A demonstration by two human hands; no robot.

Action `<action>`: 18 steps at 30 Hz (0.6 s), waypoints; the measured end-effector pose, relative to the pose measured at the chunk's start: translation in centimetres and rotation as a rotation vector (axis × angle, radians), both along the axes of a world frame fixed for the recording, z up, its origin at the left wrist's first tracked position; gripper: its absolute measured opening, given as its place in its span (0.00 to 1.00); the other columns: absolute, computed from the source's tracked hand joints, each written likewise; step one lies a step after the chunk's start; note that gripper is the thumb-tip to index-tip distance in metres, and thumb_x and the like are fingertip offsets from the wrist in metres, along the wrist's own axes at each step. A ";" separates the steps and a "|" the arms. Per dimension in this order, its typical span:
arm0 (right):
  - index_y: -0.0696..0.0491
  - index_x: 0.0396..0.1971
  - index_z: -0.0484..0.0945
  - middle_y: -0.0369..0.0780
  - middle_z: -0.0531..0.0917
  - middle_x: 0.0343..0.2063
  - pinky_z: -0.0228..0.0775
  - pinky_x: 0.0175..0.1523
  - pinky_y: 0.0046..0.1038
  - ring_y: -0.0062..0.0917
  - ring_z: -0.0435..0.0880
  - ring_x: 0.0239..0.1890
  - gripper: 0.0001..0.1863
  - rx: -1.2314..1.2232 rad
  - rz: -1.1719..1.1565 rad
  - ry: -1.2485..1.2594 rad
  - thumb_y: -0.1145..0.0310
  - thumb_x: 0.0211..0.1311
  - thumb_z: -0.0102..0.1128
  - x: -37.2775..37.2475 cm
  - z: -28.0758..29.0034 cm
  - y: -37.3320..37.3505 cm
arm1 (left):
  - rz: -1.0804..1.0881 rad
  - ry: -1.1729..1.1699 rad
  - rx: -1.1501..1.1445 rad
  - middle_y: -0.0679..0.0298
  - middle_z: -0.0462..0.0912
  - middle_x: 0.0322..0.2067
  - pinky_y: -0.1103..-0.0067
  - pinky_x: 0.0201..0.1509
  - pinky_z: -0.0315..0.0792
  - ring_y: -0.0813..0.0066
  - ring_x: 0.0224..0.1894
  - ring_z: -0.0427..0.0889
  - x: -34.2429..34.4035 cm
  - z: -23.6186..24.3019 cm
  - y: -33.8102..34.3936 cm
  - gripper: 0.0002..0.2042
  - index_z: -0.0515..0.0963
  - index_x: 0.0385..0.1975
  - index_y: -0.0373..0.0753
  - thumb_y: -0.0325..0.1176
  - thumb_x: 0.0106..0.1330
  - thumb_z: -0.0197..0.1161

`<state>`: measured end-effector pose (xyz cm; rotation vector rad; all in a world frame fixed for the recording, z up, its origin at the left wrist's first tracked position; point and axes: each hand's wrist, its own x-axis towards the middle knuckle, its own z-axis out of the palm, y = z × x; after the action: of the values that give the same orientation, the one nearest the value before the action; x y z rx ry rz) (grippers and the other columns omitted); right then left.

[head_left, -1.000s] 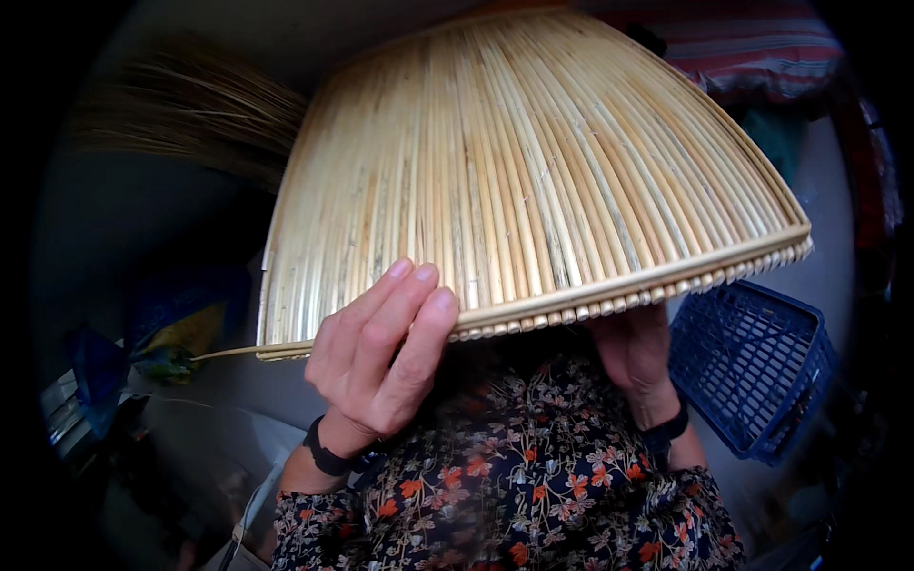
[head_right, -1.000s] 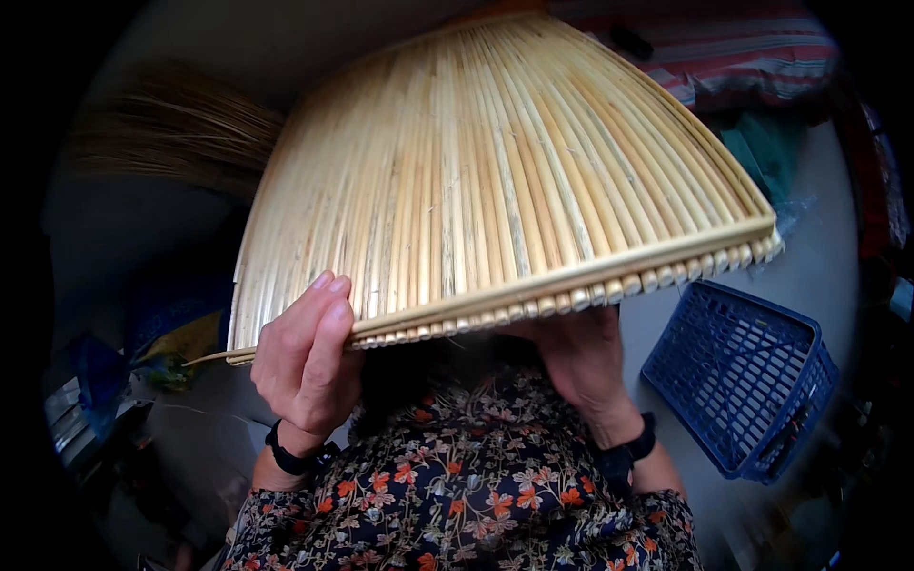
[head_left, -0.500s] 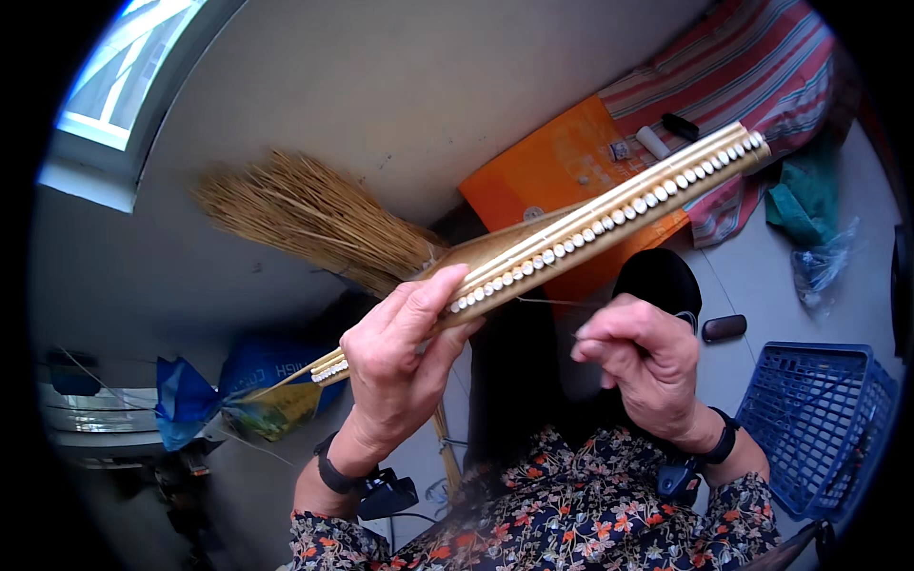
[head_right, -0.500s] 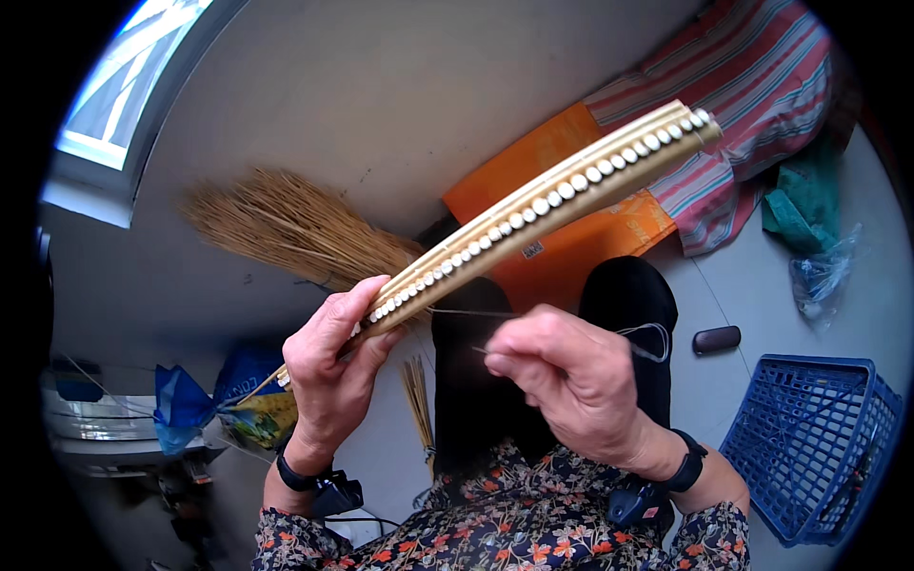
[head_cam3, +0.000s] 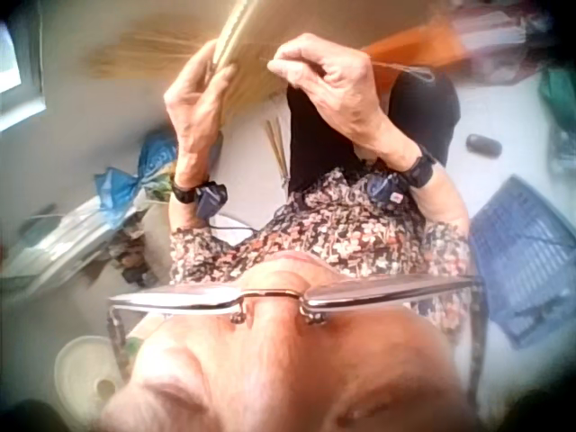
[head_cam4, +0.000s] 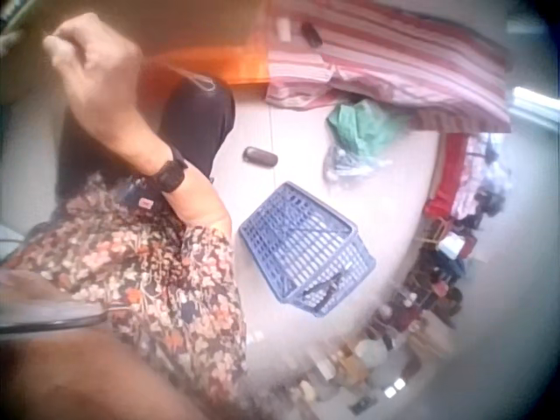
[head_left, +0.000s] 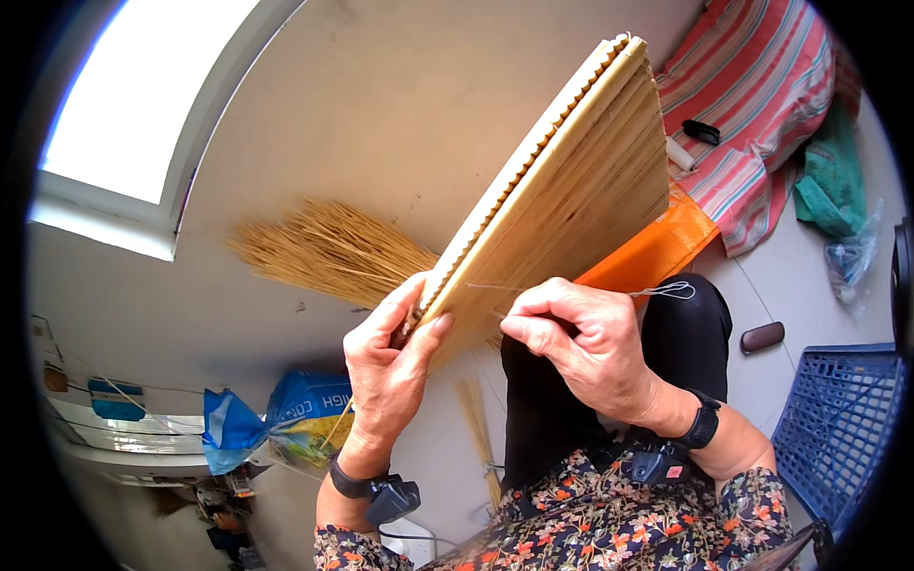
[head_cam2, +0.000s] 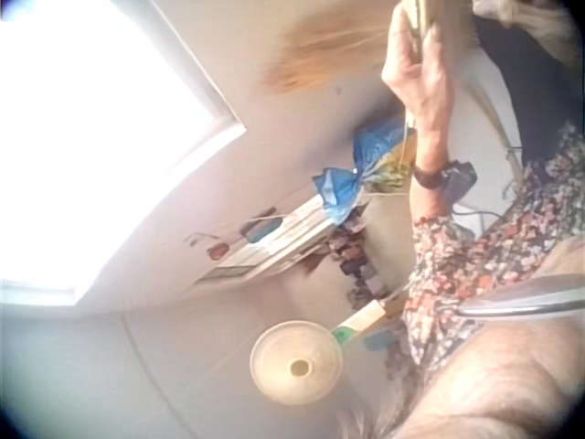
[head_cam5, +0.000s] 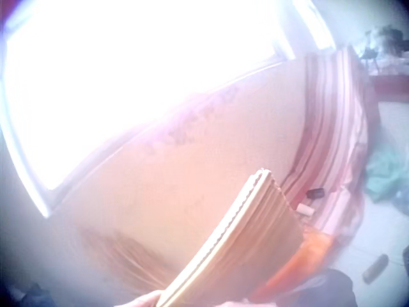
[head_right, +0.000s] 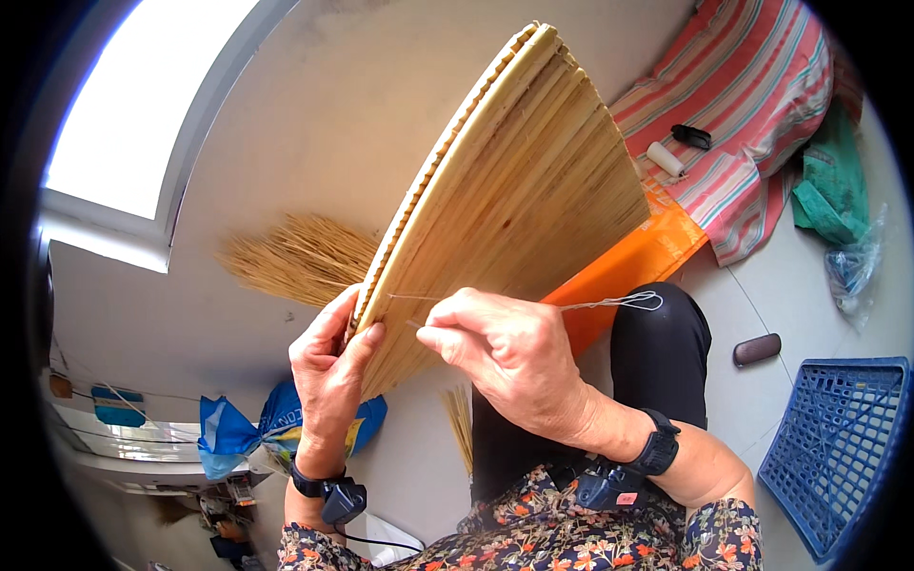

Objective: The person uses a needle and thread to sew along the edge of a bamboo mat, binding the slats to a thin wooden rod. They push the needle through the gaps, pull the thread tight, and move along the mat by hand.

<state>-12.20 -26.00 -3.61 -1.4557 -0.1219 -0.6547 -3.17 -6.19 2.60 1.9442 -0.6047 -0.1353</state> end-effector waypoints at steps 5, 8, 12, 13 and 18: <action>0.59 0.45 0.83 0.37 0.81 0.36 0.77 0.36 0.24 0.21 0.84 0.31 0.03 0.229 0.199 0.080 0.79 0.76 0.62 0.8 0.0 0.3 | -0.003 0.030 0.011 0.60 0.88 0.55 0.80 0.63 0.78 0.79 0.55 0.85 0.2 0.2 -0.1 0.24 0.79 0.67 0.27 0.17 0.71 0.71; 0.58 0.44 0.84 0.37 0.80 0.37 0.78 0.36 0.24 0.19 0.85 0.33 0.03 0.261 0.180 0.048 0.80 0.76 0.63 0.8 -0.6 0.6 | -0.013 0.025 0.011 0.59 0.88 0.55 0.80 0.63 0.79 0.79 0.55 0.85 0.2 0.4 -0.3 0.24 0.79 0.66 0.26 0.17 0.70 0.71; 0.57 0.43 0.84 0.41 0.82 0.33 0.79 0.36 0.26 0.26 0.87 0.31 0.03 -0.046 -0.013 -0.086 0.79 0.72 0.67 0.8 -1.0 -0.4 | -0.012 0.013 0.035 0.59 0.88 0.55 0.80 0.62 0.79 0.79 0.55 0.85 0.0 0.3 -0.4 0.24 0.79 0.66 0.26 0.17 0.70 0.72; 0.57 0.42 0.84 0.42 0.83 0.32 0.80 0.36 0.28 0.30 0.88 0.30 0.04 -0.151 -0.094 -0.128 0.78 0.71 0.69 0.8 -1.0 -0.6 | -0.014 0.011 0.042 0.58 0.88 0.55 0.80 0.62 0.79 0.79 0.55 0.85 -0.1 0.3 -0.5 0.24 0.80 0.66 0.27 0.18 0.70 0.72; 0.55 0.41 0.84 0.41 0.87 0.28 0.78 0.31 0.29 0.34 0.89 0.26 0.05 -0.119 -0.107 -0.055 0.77 0.68 0.72 0.2 -1.5 -0.7 | -0.025 -0.018 0.062 0.58 0.89 0.54 0.79 0.62 0.80 0.78 0.55 0.85 -0.3 0.1 -0.7 0.24 0.80 0.65 0.27 0.18 0.69 0.73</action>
<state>-12.01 -26.65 -5.06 -1.5667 -0.1285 -0.7864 -3.49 -6.93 2.69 1.9994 -0.6437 -0.1543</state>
